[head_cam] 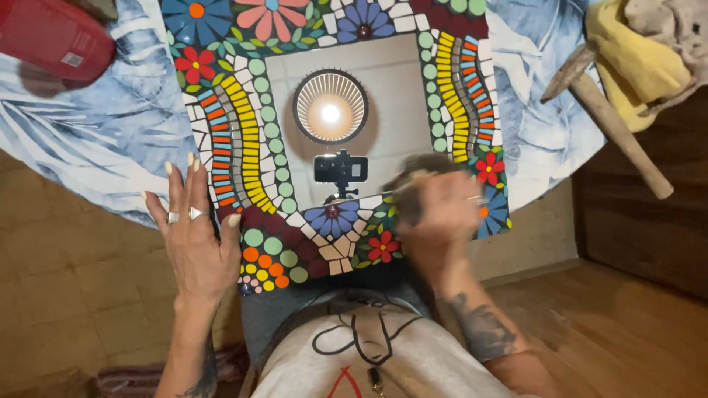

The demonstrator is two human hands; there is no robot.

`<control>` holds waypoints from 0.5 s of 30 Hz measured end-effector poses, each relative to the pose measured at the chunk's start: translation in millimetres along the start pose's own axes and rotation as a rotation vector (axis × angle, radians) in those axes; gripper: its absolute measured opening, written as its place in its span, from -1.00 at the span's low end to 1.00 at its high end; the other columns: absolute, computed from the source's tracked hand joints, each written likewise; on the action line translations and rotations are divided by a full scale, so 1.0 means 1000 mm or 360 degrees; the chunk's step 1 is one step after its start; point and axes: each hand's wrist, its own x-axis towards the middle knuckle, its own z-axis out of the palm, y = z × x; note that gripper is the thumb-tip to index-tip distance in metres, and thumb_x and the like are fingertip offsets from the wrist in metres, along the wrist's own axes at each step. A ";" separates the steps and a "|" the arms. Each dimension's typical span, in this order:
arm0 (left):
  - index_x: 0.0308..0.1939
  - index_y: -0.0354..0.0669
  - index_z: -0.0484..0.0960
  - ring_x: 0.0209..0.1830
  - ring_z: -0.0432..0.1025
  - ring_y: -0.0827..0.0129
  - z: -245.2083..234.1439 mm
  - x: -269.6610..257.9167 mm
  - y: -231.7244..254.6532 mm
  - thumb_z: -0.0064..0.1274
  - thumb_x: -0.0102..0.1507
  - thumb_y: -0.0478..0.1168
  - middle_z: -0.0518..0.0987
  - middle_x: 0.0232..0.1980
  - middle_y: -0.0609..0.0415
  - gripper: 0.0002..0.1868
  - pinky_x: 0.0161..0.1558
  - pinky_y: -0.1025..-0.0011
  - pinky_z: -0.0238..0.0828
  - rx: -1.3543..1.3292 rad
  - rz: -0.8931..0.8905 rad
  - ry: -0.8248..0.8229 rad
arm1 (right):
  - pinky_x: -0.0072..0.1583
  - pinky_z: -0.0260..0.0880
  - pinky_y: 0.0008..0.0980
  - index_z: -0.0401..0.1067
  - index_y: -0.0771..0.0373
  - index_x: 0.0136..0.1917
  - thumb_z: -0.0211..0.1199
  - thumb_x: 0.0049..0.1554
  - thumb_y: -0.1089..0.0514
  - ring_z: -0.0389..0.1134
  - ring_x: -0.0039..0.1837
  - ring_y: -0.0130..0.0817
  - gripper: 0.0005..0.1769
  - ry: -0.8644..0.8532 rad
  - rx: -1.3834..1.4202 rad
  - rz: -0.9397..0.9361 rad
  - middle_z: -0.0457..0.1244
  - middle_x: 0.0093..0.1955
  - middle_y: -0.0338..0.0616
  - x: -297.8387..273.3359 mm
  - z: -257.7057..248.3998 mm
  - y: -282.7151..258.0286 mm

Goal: Cleaning and polishing a mosaic mirror frame to remove excess grout residue

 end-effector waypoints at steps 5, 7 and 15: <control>0.26 -0.23 0.03 0.32 -0.17 0.04 -0.001 0.000 -0.001 -0.62 0.20 0.27 0.12 0.28 -0.16 -0.24 0.19 0.03 -0.62 -0.0049 -0.0021 -0.0043 | -0.30 0.14 -0.27 0.26 0.05 -0.33 0.16 -0.24 0.17 0.13 -0.34 -0.19 -0.85 -0.0002 0.0505 -0.0325 0.04 -0.37 -0.26 0.001 -0.005 -0.047; 0.26 -0.24 0.06 0.32 -0.15 0.00 0.000 -0.002 -0.003 -0.56 0.21 0.25 0.14 0.28 -0.18 -0.25 0.19 0.01 -0.63 -0.0051 -0.0010 -0.0030 | -0.23 0.17 -0.30 0.31 0.06 -0.35 0.25 -0.53 0.21 0.15 -0.26 -0.17 -0.63 -0.0222 0.0681 -0.0199 0.07 -0.35 -0.27 -0.006 0.000 -0.034; 0.23 -0.38 0.04 0.33 -0.14 -0.09 -0.014 0.003 0.006 -0.21 0.13 -0.11 0.14 0.28 -0.26 -0.34 0.21 -0.10 -0.51 -0.0094 -0.0066 -0.0137 | -0.08 0.11 -0.24 0.22 0.41 -0.05 0.21 -0.19 0.36 0.08 -0.13 -0.07 -0.60 -0.0051 0.0323 0.0098 0.07 -0.14 0.06 0.012 -0.020 0.043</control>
